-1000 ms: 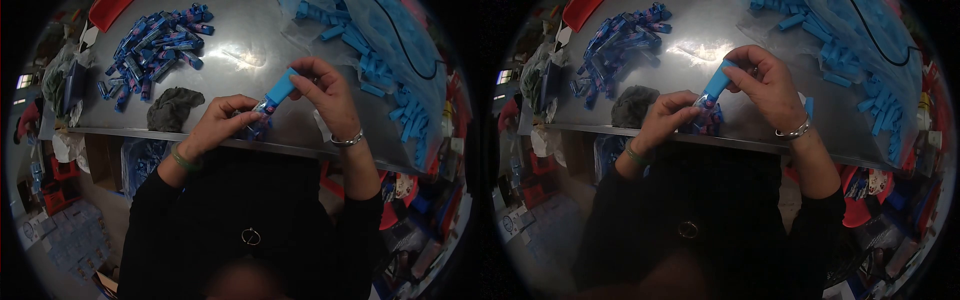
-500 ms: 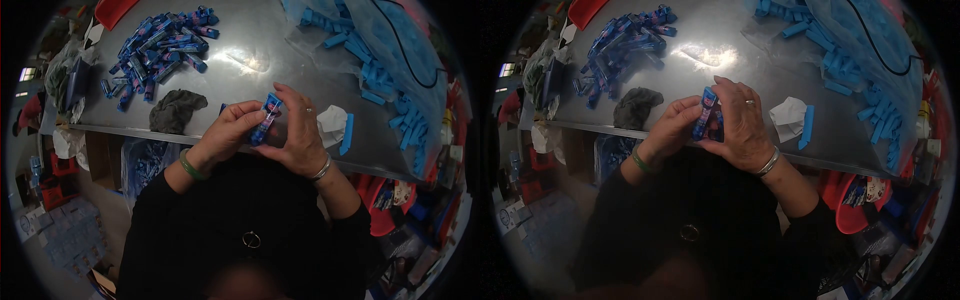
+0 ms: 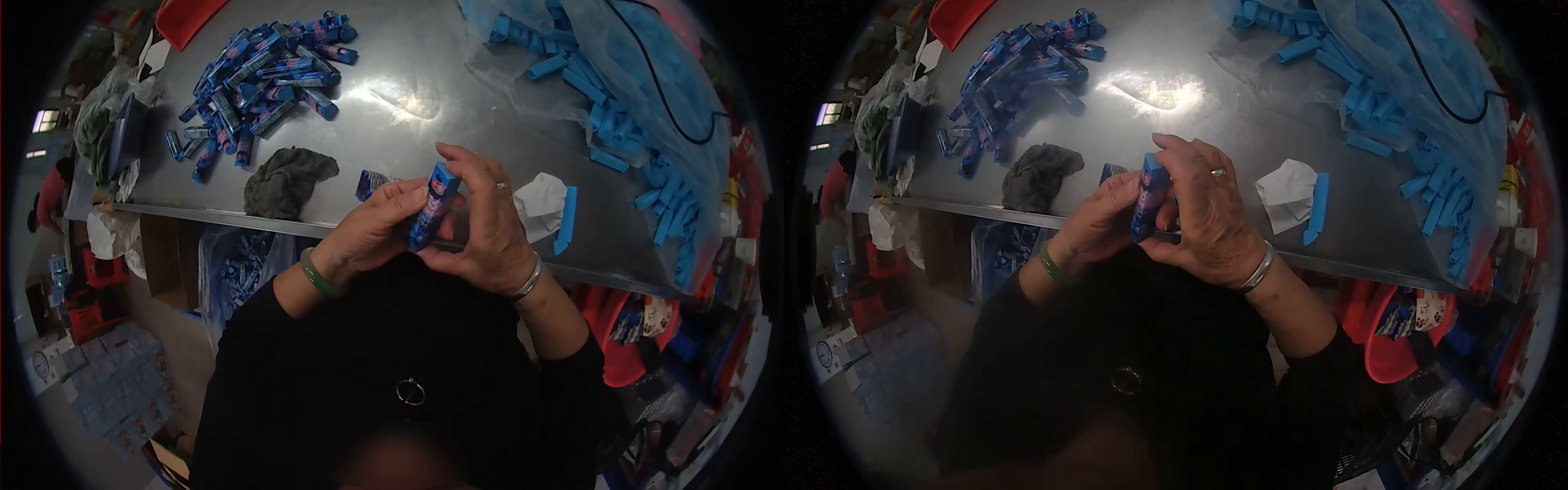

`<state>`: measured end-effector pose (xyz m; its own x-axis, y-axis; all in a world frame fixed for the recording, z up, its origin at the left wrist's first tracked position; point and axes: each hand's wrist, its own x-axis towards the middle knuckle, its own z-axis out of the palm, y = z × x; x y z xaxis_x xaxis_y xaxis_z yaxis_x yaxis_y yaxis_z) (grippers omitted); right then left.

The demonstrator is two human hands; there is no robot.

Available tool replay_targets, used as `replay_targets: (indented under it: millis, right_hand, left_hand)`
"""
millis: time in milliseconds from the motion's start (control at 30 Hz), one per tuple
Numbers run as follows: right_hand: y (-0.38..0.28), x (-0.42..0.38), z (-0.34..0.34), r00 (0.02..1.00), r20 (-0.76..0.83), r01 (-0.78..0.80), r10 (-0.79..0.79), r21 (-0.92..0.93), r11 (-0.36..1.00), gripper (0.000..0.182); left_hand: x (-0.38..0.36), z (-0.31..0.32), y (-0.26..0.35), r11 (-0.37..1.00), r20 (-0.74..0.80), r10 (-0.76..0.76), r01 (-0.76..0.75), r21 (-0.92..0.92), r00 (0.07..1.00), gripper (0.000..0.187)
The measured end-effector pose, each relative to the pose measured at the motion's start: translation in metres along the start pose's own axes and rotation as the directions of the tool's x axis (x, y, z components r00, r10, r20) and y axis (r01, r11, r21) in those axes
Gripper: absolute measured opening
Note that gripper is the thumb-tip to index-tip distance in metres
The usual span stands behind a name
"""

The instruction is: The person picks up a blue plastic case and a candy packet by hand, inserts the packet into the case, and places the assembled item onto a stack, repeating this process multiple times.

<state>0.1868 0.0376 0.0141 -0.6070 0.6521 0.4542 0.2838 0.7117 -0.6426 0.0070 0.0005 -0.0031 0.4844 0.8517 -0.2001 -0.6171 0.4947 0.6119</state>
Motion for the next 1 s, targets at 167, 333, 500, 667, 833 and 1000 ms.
replay_targets:
  millis: [167,333,500,667,833,1000]
  right_hand:
    - [-0.002,0.000,0.001,1.000,0.018,0.022,-0.022,0.008,1.000,0.090]
    - [-0.002,-0.002,0.004,0.999,-0.035,0.022,-0.021,0.008,1.000,0.092]
    - [0.000,-0.004,0.006,0.997,-0.066,0.040,-0.038,0.029,0.999,0.094]
    - [0.001,-0.004,0.006,0.995,-0.054,0.078,-0.078,0.014,0.997,0.094]
    - [-0.002,-0.004,0.002,0.982,0.049,-0.187,0.185,0.041,0.982,0.096]
    - [0.005,-0.018,-0.019,0.954,0.027,-0.300,0.299,0.019,0.954,0.087]
  left_hand:
    - [-0.001,0.001,0.000,0.999,0.051,-0.011,0.012,-0.030,0.999,0.047]
    - [-0.002,-0.002,0.001,0.999,0.061,0.016,-0.018,0.039,0.998,0.045]
    - [-0.005,0.000,0.004,0.996,0.047,0.026,-0.030,0.087,0.999,0.043]
    - [-0.002,-0.001,0.001,0.999,0.056,0.018,-0.021,0.047,0.998,0.037]
    - [0.001,-0.002,0.015,1.000,-0.083,-0.016,0.018,0.014,0.996,0.025]
    - [0.011,-0.050,0.101,0.412,-0.145,0.556,-0.119,0.904,0.819,0.021]
